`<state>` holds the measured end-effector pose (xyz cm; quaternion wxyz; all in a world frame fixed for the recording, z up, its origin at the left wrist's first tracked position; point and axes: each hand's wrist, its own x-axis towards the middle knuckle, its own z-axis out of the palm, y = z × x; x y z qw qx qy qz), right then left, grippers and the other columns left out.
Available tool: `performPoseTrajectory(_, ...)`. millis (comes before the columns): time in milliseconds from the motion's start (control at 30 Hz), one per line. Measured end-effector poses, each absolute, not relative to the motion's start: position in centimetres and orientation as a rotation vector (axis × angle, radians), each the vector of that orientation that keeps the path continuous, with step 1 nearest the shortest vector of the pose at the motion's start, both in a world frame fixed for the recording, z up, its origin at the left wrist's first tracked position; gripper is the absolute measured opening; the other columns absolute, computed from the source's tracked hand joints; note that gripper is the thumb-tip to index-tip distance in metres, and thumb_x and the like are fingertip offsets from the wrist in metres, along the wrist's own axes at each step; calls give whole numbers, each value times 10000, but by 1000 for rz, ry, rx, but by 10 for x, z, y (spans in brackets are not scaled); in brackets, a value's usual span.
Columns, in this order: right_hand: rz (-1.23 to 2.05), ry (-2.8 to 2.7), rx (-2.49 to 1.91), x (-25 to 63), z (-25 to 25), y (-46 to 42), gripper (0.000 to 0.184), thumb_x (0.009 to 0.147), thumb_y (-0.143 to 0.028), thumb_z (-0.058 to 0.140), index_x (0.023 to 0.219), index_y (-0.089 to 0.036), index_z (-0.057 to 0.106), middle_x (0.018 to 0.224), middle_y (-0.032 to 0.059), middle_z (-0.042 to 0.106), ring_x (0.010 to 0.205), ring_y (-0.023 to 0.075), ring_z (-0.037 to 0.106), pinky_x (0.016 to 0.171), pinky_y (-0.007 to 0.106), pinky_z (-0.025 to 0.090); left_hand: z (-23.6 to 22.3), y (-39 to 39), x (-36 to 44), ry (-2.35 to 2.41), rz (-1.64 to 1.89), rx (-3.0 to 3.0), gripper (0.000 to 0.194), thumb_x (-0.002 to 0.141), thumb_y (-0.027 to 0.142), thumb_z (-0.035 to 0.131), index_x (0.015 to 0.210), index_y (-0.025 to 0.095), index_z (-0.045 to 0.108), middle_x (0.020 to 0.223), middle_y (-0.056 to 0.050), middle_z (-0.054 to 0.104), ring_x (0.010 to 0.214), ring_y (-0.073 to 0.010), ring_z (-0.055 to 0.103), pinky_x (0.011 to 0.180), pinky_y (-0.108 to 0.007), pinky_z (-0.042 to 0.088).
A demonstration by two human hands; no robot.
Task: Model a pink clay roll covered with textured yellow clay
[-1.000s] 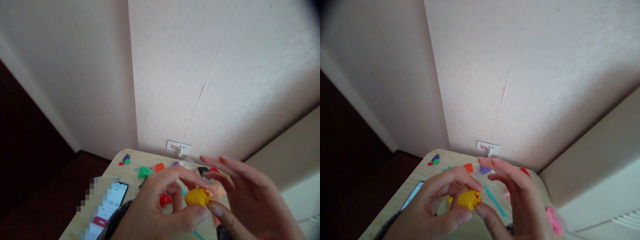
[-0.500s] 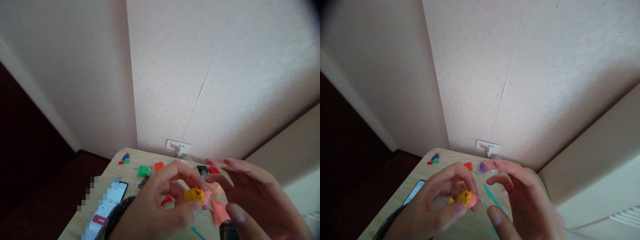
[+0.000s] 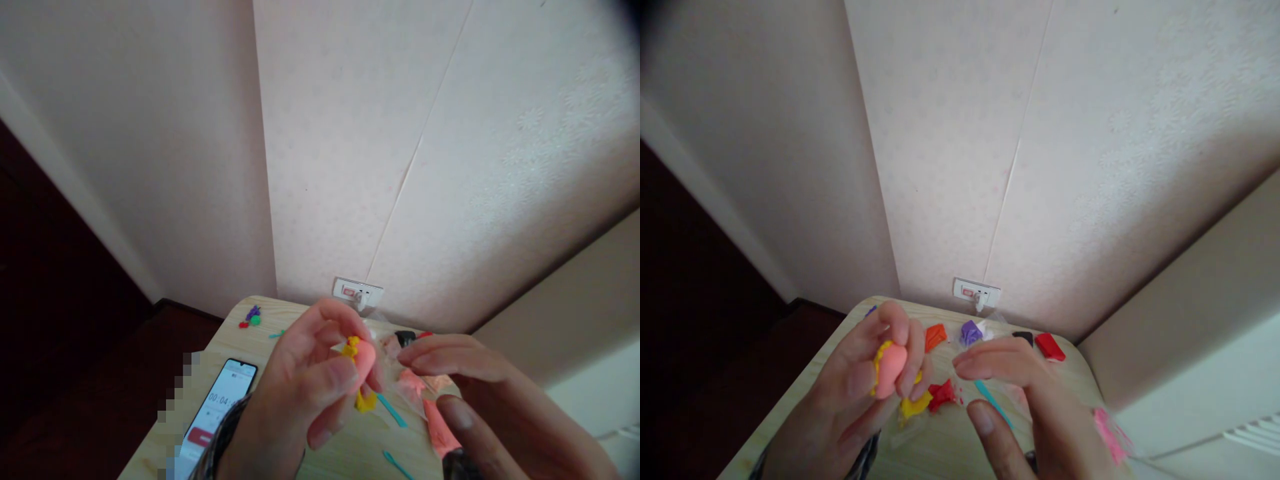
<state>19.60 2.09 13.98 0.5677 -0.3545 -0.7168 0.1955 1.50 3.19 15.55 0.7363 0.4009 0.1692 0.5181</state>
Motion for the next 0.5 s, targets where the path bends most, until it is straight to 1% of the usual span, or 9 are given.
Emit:
performPoseTrajectory(67,458,-1870,-881,196,144,21,93,892,-266,622,963,-290,676,861,-4,741,813,173,717,720,217,575,156,31,16,310,1250,823,121,841,333,693,875,223,655,695,76,632,355,42,229,407,-132,190)
performPoseTrajectory(133,432,-1967,-902,194,147,20,54,895,-279,632,943,-296,648,837,-40,731,783,124,712,697,161,545,156,31,17,258,1293,776,100,861,318,659,893,224,668,712,79,646,347,52,230,482,-132,298)
performPoseTrajectory(233,355,-1938,-925,186,147,18,49,905,-260,623,940,-296,621,854,-58,718,807,87,702,727,119,520,155,30,18,191,1279,742,84,872,303,634,894,233,677,735,80,663,345,39,231,625,-160,429)
performPoseTrajectory(367,315,-1948,-881,178,144,18,83,915,-212,607,970,-273,620,890,-33,724,851,101,701,766,136,533,155,28,19,140,1248,685,96,898,257,590,880,221,678,738,81,669,347,25,212,734,-179,453)
performPoseTrajectory(500,203,-2009,-789,181,143,20,114,899,-151,621,983,-229,623,853,-1,724,839,120,708,733,160,563,155,28,21,75,1250,635,100,882,247,603,906,208,692,765,77,674,353,23,242,769,-196,446)
